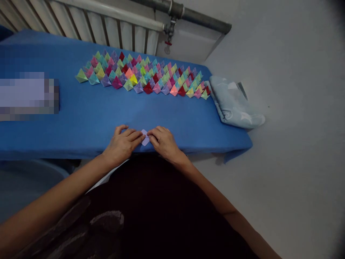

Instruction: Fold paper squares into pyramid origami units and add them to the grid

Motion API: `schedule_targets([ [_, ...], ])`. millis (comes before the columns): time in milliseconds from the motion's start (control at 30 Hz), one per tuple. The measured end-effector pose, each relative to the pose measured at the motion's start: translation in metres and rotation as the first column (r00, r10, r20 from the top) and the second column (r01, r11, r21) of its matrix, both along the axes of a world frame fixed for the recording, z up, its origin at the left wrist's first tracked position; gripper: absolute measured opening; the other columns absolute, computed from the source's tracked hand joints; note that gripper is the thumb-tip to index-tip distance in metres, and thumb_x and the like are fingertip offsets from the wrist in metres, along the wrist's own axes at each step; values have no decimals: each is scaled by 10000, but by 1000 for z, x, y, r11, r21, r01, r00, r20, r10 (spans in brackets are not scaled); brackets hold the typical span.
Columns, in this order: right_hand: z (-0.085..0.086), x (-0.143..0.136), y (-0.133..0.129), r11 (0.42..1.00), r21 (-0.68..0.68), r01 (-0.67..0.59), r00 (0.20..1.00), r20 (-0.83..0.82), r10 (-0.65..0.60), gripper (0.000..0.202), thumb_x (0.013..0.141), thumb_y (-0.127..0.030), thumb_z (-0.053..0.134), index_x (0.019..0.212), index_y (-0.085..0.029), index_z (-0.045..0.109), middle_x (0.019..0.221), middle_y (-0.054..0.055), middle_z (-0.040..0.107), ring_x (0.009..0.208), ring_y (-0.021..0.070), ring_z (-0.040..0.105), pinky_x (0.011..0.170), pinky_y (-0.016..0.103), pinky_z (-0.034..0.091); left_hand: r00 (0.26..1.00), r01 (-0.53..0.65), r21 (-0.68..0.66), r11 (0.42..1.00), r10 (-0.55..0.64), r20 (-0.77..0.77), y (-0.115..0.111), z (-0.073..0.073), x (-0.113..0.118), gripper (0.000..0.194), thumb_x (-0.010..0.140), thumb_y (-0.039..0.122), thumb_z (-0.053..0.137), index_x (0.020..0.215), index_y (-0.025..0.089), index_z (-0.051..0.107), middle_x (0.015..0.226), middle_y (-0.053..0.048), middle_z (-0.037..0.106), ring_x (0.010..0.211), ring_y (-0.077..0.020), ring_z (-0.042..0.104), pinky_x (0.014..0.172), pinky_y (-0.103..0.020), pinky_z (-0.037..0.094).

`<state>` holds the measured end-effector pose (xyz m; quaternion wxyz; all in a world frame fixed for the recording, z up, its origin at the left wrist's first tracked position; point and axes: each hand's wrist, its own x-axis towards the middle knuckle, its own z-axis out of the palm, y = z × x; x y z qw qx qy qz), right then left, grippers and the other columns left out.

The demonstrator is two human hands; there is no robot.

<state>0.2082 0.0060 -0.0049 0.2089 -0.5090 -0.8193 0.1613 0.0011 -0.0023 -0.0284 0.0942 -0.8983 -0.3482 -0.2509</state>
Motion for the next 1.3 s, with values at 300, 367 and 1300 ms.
schedule_targets([
  [300, 4, -3, -1, 995, -72, 75, 996, -42, -78, 157, 942, -168, 552, 910, -209, 701, 957, 39, 692, 927, 182, 597, 846, 324, 378, 995, -59, -9, 998, 58, -76, -18, 6, -12, 434, 971, 40, 401, 1297, 225, 622, 1237, -77, 738, 1079, -242, 661, 976, -468, 396],
  [367, 7, -1, -1, 991, -87, 101, 994, -40, -105, 156, 932, -158, 554, 893, -209, 696, 953, 36, 692, 928, 182, 598, 845, 325, 374, 994, -70, 7, 998, 70, -85, -22, 6, -13, 433, 964, 23, 390, 1272, 208, 631, 1246, -78, 736, 1068, -237, 666, 964, -463, 398],
  [1300, -9, 14, -3, 976, -70, 207, 853, -475, -215, 128, 880, -236, 559, 906, -209, 682, 929, 34, 677, 814, 153, 595, 786, 305, 472, 963, -242, -876, 417, -11, -271, 85, 75, 24, 34, 600, 220, 690, 632, 225, 679, 586, 24, 649, 602, -174, 576, 595, -272, 388],
])
